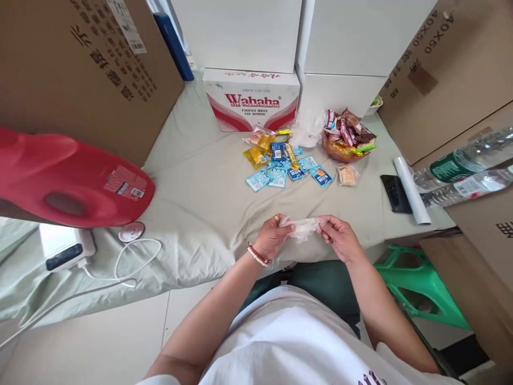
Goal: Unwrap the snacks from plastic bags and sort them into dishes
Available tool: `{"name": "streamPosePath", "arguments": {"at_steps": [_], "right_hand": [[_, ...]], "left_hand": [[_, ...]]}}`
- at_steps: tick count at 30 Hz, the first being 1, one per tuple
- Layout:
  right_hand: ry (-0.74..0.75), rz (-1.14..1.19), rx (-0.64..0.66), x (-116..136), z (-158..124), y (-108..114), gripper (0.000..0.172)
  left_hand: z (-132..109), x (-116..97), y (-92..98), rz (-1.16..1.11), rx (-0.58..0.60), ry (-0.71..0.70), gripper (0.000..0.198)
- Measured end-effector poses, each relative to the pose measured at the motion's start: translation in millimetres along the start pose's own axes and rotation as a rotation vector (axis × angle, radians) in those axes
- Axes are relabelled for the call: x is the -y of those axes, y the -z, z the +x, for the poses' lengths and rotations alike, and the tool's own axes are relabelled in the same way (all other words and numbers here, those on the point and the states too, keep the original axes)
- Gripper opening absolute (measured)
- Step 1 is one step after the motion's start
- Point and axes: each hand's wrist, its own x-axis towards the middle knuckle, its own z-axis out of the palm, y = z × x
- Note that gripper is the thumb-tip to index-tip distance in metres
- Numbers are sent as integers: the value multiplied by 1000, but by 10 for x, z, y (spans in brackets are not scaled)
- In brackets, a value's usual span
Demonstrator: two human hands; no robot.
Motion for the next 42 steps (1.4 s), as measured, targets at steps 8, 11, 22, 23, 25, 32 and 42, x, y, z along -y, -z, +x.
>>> {"name": "streamPosePath", "arguments": {"at_steps": [8,11,22,23,25,32,42], "right_hand": [[-52,328,-101,-35,-23,-79,49],[-135,308,-40,-123,-32,-357,70],[-137,197,-89,-116,37,37,48],[-142,181,-96,-106,31,98,48],[-137,147,-117,-112,25,198,48],[267,-324,-405,-129,-53,318,37],[784,-1023,175,-148,155,-241,22]], "left_hand": [[-114,101,123,81,-218,-157,59],[-125,149,86,102,-210,-217,51],[-175,-204,526,65,-102,-24,50],[-152,-213,562,98,-150,-44,51],[-99,-215,608,153,-241,-100,52],[-17,-198,623,332,-316,-124,50],[-63,-309,515,172,-142,40,64]]}}
